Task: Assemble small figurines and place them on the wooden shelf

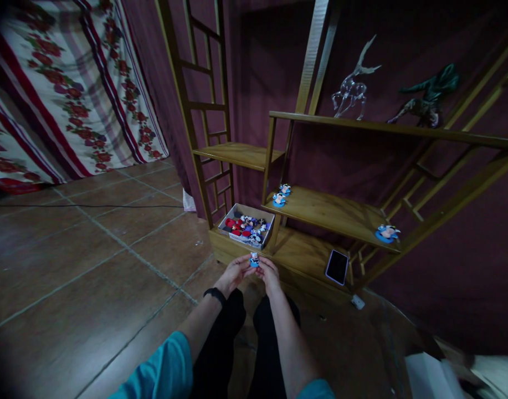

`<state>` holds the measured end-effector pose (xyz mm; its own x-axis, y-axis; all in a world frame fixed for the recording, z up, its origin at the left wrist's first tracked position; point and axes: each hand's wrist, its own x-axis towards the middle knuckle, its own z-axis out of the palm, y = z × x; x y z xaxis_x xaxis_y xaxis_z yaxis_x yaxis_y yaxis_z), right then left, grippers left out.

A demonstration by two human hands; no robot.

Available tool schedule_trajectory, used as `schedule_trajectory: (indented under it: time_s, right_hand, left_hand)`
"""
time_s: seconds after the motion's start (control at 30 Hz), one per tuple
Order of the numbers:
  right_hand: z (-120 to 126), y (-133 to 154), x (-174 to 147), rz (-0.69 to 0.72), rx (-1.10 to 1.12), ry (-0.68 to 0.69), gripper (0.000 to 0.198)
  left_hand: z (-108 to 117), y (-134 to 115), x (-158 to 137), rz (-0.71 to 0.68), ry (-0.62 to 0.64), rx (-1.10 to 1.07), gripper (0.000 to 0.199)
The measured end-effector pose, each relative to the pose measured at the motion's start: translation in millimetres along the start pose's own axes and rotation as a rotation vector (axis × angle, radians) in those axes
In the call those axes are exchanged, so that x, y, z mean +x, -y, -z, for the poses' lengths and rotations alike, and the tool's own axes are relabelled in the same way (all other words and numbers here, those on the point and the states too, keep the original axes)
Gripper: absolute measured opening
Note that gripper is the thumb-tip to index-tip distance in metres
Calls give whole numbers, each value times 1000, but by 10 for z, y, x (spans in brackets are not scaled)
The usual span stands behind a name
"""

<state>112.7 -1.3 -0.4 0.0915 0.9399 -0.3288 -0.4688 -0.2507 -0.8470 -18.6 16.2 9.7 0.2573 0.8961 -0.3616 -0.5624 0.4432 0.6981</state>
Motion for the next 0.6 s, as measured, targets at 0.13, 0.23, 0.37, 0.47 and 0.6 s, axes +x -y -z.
schedule_trajectory:
  time_s: [0.13, 0.23, 0.37, 0.47, 0.6]
  right_hand:
    - [-34, 25, -42, 32, -14, 27, 32]
    - [-53, 39, -71, 91, -21, 39, 31]
    - [-50, 44, -73, 123, -8, 38, 30]
    - [-31, 36, -50, 107, -7, 28, 31]
    - [-20, 37, -39, 78, -17, 10, 33]
  left_hand:
    - [0, -1, -21, -17, -28, -15, 38]
    - [3, -4, -21, -18, -21, 2, 32]
    - [14, -10, -3, -20, 1, 28, 25]
    - [20, -17, 10, -8, 4, 25, 25]
    - [14, -22, 7, 11, 27, 27, 23]
